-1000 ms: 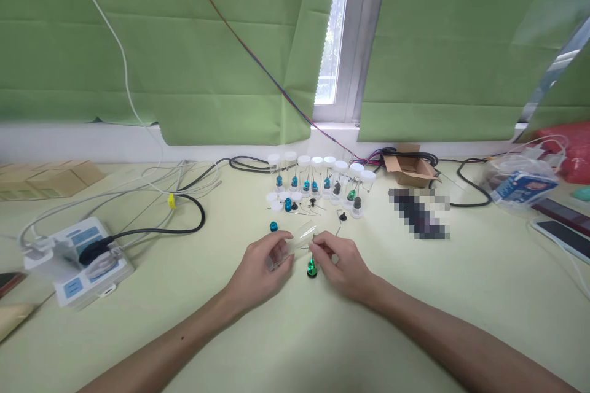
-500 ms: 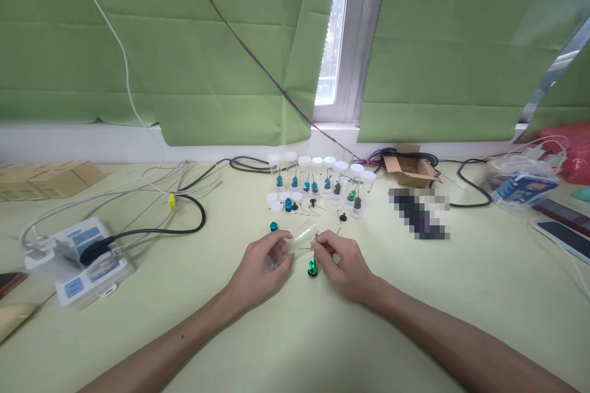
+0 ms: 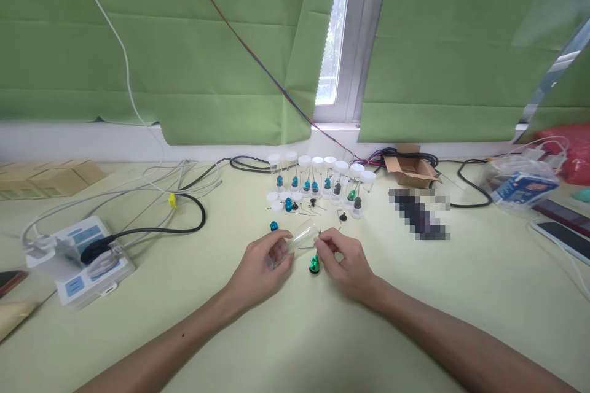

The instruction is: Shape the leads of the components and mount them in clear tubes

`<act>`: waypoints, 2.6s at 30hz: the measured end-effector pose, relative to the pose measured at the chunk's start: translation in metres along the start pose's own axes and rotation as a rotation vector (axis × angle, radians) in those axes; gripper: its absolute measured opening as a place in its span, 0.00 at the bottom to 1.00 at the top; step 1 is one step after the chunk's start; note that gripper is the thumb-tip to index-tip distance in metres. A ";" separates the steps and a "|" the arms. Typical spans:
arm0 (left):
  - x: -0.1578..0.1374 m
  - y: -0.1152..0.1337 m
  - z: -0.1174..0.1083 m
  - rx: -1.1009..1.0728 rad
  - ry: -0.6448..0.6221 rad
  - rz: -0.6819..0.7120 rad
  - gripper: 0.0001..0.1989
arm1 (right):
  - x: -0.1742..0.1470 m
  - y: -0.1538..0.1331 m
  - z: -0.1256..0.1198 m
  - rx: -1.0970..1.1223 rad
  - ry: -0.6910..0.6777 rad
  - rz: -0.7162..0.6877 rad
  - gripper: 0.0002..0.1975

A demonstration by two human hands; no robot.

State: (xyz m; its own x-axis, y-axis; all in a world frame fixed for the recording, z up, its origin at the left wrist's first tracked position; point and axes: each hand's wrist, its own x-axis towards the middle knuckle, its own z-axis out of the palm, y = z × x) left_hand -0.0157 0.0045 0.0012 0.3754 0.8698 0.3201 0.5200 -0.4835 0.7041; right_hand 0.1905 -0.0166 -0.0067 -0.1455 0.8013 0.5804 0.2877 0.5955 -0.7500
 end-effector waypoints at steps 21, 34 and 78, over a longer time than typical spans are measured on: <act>0.000 0.002 0.001 -0.013 -0.013 -0.008 0.11 | 0.002 -0.001 -0.001 0.033 -0.011 0.027 0.09; 0.000 0.005 -0.001 -0.020 -0.013 -0.034 0.12 | 0.002 -0.006 0.000 0.213 0.016 0.137 0.09; -0.003 0.004 0.000 0.044 -0.062 0.050 0.12 | 0.005 -0.001 0.001 0.308 0.397 0.220 0.12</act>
State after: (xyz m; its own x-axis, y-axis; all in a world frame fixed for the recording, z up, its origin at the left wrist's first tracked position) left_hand -0.0152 0.0001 0.0029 0.4480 0.8375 0.3128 0.5324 -0.5310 0.6593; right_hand 0.1885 -0.0129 -0.0030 0.2721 0.8609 0.4300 -0.0283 0.4538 -0.8907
